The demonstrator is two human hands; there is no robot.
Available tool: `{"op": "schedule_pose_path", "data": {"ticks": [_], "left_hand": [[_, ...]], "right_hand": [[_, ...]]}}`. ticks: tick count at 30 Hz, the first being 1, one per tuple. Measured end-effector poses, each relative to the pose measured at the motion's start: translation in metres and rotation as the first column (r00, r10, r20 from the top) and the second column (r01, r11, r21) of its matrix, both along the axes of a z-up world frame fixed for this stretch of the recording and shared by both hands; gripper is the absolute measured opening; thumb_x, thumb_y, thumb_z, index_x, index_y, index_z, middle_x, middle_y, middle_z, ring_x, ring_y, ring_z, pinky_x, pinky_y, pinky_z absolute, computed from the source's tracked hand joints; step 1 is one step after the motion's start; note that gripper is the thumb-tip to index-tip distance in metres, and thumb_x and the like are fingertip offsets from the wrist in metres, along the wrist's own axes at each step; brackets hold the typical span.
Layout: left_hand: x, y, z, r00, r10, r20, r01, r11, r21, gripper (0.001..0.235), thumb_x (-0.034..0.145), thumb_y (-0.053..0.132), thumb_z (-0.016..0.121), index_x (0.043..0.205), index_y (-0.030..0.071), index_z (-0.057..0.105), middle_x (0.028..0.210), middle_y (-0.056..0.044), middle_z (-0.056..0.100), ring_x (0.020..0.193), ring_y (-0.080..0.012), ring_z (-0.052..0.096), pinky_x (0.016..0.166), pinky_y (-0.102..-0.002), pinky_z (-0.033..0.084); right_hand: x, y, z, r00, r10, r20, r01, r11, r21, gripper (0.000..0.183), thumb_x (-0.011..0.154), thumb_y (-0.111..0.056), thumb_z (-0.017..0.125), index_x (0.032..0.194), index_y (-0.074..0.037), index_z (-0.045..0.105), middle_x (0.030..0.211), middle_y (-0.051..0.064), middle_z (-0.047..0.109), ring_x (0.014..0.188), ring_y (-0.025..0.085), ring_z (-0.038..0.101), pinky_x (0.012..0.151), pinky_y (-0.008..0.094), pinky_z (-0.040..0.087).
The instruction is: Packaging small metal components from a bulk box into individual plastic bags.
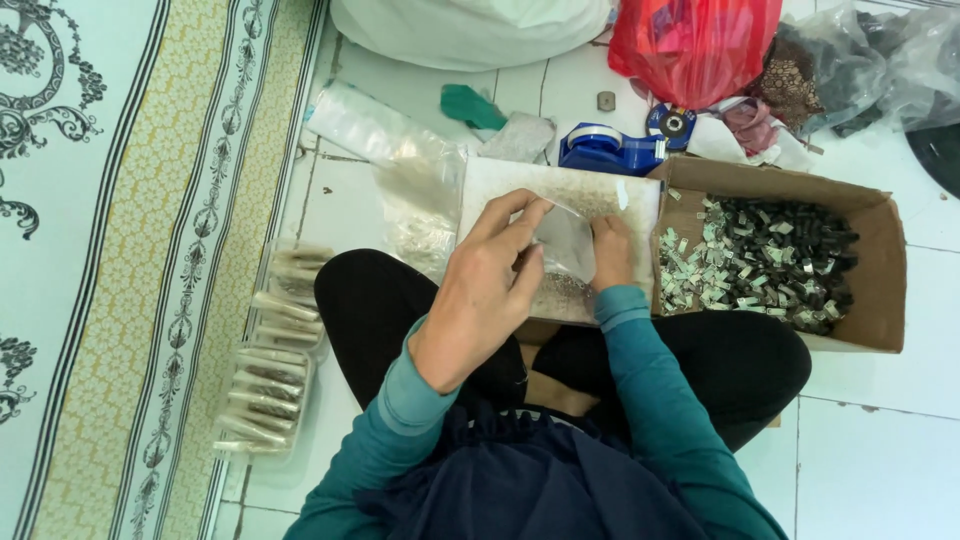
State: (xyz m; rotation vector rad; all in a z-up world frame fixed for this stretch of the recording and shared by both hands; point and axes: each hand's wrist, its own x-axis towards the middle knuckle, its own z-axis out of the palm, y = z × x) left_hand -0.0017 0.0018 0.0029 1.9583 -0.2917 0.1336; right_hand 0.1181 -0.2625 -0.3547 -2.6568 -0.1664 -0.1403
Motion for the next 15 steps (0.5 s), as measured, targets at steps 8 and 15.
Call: {"op": "schedule_pose_path", "data": {"ticks": [8, 15], "left_hand": [[0.018, -0.012, -0.040, 1.000, -0.019, 0.010, 0.019, 1.000, 0.024, 0.041, 0.094, -0.006, 0.055, 0.134, -0.016, 0.058, 0.129, -0.032, 0.059, 0.106, -0.0420, 0.071, 0.079, -0.041, 0.064], [0.045, -0.035, -0.109, 0.996, -0.022, -0.082, 0.036, 0.985, 0.171, 0.044, 0.091, -0.008, 0.056, 0.134, -0.017, 0.058, 0.127, -0.033, 0.060, 0.107, -0.0449, 0.070, 0.081, -0.043, 0.063]], "right_hand": [[-0.007, -0.005, 0.029, 0.986, -0.084, -0.145, 0.121, 0.956, 0.267, 0.017, 0.097, -0.012, 0.069, 0.113, -0.005, 0.073, 0.097, 0.014, 0.068, 0.102, 0.037, 0.068, 0.081, 0.047, 0.055], [-0.051, 0.028, 0.186, 0.990, -0.137, -0.029, 0.085, 0.421, 0.903, 0.020, 0.098, -0.006, 0.074, 0.114, -0.005, 0.062, 0.094, 0.010, 0.072, 0.079, 0.014, 0.071, 0.067, 0.022, 0.059]]}}
